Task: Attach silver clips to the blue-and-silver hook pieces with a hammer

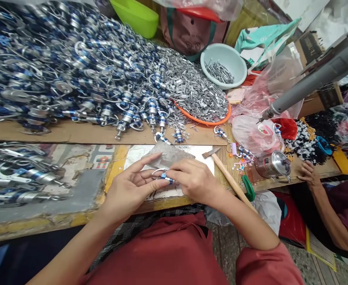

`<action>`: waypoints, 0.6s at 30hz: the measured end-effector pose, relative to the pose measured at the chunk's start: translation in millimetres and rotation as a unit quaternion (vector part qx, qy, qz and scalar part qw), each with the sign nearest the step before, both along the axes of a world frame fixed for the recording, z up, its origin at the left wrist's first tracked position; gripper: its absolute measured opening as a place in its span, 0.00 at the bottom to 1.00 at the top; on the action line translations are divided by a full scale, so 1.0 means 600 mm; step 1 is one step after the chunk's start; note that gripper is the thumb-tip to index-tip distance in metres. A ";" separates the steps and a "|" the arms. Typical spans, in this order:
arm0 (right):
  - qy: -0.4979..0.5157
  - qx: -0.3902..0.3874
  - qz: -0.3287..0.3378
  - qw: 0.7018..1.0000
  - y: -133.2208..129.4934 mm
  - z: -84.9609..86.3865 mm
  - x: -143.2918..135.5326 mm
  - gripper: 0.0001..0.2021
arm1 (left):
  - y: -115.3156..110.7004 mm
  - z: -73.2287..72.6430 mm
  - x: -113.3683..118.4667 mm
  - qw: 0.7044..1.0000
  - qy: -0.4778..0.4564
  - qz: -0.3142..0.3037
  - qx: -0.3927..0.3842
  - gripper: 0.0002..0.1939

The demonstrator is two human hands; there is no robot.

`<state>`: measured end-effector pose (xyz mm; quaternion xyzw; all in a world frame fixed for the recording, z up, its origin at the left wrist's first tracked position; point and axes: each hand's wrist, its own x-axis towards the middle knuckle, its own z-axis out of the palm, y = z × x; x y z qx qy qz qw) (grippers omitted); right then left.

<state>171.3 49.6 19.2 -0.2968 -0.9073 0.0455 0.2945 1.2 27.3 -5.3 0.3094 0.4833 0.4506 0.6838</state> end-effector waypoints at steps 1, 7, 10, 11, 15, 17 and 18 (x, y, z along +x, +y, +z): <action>-0.019 0.020 -0.006 1.000 -0.003 -0.001 0.000 0.11 | 0.000 0.000 0.000 1.000 0.000 0.002 0.000 0.45; -0.101 0.038 -0.032 0.994 -0.019 0.006 0.001 0.13 | 0.001 -0.004 0.001 1.000 0.008 0.006 0.004 0.42; -0.086 0.001 -0.034 0.996 -0.027 0.004 0.009 0.14 | 0.000 -0.007 0.001 1.000 0.016 0.011 0.007 0.42; -0.070 -0.006 -0.046 0.996 -0.030 0.002 0.017 0.15 | -0.001 -0.007 0.001 1.000 0.018 0.012 0.006 0.42; -0.030 -0.026 -0.245 0.969 -0.041 -0.013 0.083 0.15 | -0.001 -0.005 0.000 0.999 0.032 0.009 0.002 0.43; -0.098 -0.085 -0.360 0.924 -0.043 -0.024 0.122 0.13 | 0.000 -0.003 0.001 0.999 0.038 0.012 0.002 0.42; -0.144 -0.124 -0.394 0.899 -0.044 -0.030 0.137 0.14 | 0.000 -0.003 0.001 0.999 0.039 0.015 0.003 0.42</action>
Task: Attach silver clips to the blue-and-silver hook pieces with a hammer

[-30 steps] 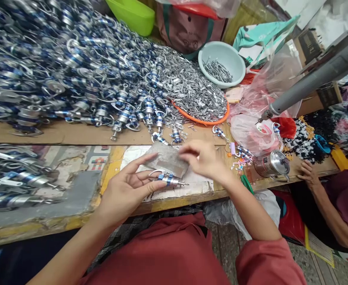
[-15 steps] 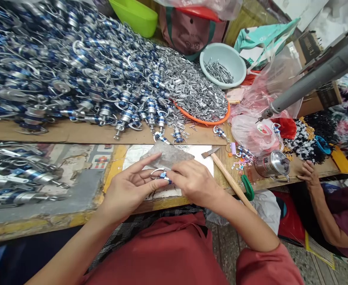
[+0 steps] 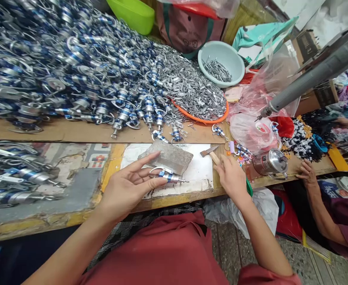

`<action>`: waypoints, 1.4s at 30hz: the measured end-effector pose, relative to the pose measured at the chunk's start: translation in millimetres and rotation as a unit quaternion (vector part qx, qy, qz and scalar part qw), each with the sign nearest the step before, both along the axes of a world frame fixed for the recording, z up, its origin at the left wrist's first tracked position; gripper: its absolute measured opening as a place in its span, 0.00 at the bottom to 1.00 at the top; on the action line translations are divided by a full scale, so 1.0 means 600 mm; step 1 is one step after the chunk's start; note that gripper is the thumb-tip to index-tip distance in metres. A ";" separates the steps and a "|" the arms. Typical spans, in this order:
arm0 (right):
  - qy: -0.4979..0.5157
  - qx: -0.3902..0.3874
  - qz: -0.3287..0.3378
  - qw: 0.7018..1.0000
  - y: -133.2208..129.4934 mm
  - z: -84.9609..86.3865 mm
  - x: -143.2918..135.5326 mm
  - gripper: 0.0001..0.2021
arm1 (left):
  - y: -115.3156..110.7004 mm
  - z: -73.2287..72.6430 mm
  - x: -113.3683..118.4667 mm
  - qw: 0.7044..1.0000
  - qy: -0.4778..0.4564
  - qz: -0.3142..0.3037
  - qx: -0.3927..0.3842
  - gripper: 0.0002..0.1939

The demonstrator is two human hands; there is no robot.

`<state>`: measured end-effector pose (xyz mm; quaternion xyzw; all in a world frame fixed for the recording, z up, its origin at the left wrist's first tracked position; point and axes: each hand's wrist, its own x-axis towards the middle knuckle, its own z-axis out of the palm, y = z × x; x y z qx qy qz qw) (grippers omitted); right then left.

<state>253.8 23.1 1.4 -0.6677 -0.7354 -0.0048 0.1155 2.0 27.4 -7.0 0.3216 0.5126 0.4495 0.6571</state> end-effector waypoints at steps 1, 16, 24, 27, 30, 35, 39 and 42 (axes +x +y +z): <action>-0.024 -0.045 -0.025 0.998 -0.001 -0.005 0.011 0.15 | 0.000 0.000 0.000 1.000 0.000 0.003 0.001 0.42; 0.037 0.072 0.254 0.964 -0.046 0.074 -0.075 0.29 | 0.001 0.011 0.001 1.000 0.010 0.002 -0.003 0.49; 0.090 0.029 0.212 0.973 -0.053 0.043 -0.068 0.26 | 0.002 0.015 0.003 1.000 -0.014 0.002 -0.013 0.51; 0.157 0.040 0.118 0.980 -0.045 0.025 -0.036 0.22 | 0.001 0.014 0.003 1.000 -0.006 0.005 -0.015 0.46; 0.141 -0.012 0.034 0.989 -0.031 0.006 0.008 0.19 | -0.005 0.009 0.001 0.999 0.043 0.003 0.004 0.27; 0.043 -0.007 0.038 0.998 0.038 -0.009 0.010 0.14 | -0.017 0.002 -0.004 0.979 0.161 0.048 0.119 0.08; -0.015 0.026 0.092 0.995 0.143 -0.010 -0.064 0.15 | -0.017 0.000 -0.004 0.934 0.225 0.060 0.270 0.03; -0.088 -0.046 0.089 0.991 0.207 -0.007 -0.116 0.15 | -0.016 0.001 -0.001 0.904 0.274 0.059 0.324 0.02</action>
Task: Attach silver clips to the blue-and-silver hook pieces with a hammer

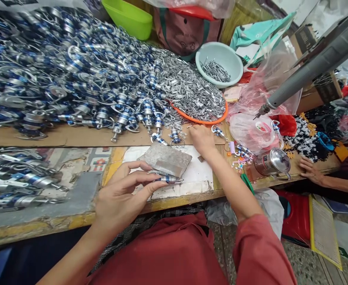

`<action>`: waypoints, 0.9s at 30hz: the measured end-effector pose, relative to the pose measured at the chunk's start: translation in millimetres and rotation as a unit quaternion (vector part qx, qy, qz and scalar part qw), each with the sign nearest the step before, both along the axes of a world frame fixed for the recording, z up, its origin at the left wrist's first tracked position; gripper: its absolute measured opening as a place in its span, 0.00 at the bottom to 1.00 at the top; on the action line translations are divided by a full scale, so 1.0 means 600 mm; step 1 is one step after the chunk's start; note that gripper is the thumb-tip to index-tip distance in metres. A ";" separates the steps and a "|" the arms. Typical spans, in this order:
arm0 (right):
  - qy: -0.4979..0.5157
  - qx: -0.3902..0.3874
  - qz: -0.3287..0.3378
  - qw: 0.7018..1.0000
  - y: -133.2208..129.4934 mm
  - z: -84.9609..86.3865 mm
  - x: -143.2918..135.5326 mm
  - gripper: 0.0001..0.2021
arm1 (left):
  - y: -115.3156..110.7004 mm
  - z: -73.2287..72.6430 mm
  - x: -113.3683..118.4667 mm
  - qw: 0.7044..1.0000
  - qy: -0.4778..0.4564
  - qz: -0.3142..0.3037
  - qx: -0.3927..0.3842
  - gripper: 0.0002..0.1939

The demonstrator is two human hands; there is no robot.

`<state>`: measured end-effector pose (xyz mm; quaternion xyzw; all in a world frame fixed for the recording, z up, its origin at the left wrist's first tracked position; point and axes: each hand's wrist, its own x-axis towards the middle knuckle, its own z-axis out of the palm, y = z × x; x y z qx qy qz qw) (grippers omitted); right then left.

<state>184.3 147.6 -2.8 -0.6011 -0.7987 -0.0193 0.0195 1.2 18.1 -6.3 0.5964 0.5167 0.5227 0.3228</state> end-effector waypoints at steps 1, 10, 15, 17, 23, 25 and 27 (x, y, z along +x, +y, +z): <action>-0.010 -0.011 -0.003 1.000 0.013 0.001 -0.010 0.15 | 0.000 0.001 0.001 1.000 0.012 -0.003 0.009 0.02; 0.301 0.010 -0.008 0.954 -0.062 0.034 0.003 0.09 | 0.000 0.000 -0.001 0.999 0.001 -0.039 0.037 0.01; 0.475 -0.042 0.131 0.869 -0.173 0.059 -0.027 0.06 | -0.004 -0.003 0.003 0.995 -0.072 -0.045 -0.060 0.15; 0.479 -0.051 0.155 0.863 -0.190 0.060 -0.036 0.07 | -0.005 0.000 0.005 0.993 -0.080 -0.040 -0.081 0.19; 0.477 -0.068 0.195 0.854 -0.189 0.062 -0.031 0.09 | -0.004 0.019 0.002 0.994 -0.080 -0.047 -0.058 0.06; 0.448 -0.030 0.215 0.867 -0.194 0.059 -0.024 0.08 | -0.003 0.025 -0.001 0.986 -0.130 -0.044 -0.094 0.03; 0.403 0.039 0.237 0.883 -0.202 0.052 -0.015 0.10 | -0.001 0.030 -0.003 0.972 -0.183 -0.038 -0.146 0.03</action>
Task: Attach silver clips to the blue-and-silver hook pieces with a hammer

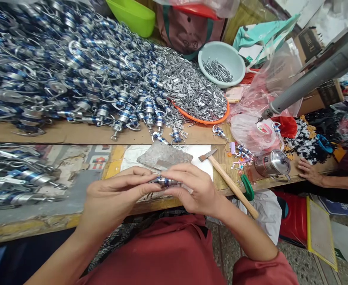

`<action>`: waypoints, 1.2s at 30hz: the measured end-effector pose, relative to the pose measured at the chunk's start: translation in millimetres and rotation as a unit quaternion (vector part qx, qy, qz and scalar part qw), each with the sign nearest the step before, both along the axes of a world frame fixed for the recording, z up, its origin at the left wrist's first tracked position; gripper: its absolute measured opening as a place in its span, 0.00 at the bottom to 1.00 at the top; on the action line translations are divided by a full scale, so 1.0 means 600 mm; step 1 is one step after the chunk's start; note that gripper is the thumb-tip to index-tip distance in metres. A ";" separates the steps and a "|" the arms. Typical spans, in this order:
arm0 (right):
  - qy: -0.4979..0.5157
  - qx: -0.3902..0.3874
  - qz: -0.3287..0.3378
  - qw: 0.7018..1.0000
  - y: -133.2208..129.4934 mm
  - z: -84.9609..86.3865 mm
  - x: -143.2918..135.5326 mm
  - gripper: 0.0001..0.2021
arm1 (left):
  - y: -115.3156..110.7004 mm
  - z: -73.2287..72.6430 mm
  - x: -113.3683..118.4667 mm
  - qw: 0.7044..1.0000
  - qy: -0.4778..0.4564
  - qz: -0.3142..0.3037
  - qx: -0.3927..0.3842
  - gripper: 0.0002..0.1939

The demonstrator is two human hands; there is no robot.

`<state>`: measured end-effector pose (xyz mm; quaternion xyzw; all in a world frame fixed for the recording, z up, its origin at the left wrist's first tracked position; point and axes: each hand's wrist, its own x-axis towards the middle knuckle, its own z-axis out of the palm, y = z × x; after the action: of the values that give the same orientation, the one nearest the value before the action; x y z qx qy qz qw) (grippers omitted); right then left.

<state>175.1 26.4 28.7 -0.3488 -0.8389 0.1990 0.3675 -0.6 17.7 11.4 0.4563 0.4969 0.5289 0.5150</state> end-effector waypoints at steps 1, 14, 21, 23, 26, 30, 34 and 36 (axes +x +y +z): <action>-0.018 0.047 -0.002 0.999 -0.003 -0.004 0.005 0.10 | 0.001 0.002 -0.001 1.000 -0.019 -0.002 -0.021 0.03; -0.083 0.196 0.028 0.977 0.004 0.001 0.014 0.11 | 0.005 0.012 -0.010 0.996 0.059 -0.053 0.038 0.03; -0.021 0.004 -0.032 0.999 0.005 0.009 0.009 0.05 | -0.012 -0.008 0.006 0.996 -0.029 -0.029 -0.084 0.27; -0.038 -0.041 -0.045 0.997 0.032 0.012 0.012 0.06 | -0.010 -0.011 0.007 0.994 -0.035 -0.030 -0.101 0.27; -0.128 -0.025 -0.145 0.981 0.101 0.000 0.011 0.09 | -0.004 -0.013 0.007 0.990 -0.067 -0.052 -0.114 0.31; -0.385 -0.048 -0.189 0.902 0.186 -0.029 -0.010 0.13 | 0.002 -0.013 0.007 0.984 -0.069 -0.073 -0.146 0.36; -0.421 -0.050 -0.185 0.887 0.215 -0.040 -0.029 0.13 | 0.005 -0.013 0.008 0.980 -0.068 -0.054 -0.176 0.39; -0.407 -0.058 -0.198 0.890 0.217 -0.039 -0.024 0.13 | 0.007 -0.016 0.008 0.980 -0.085 -0.041 -0.178 0.41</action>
<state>160.5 156.5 5.3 -0.5789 -0.8153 0.0107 0.0053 4.3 22.1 2.0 0.3304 0.5181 0.4479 0.6494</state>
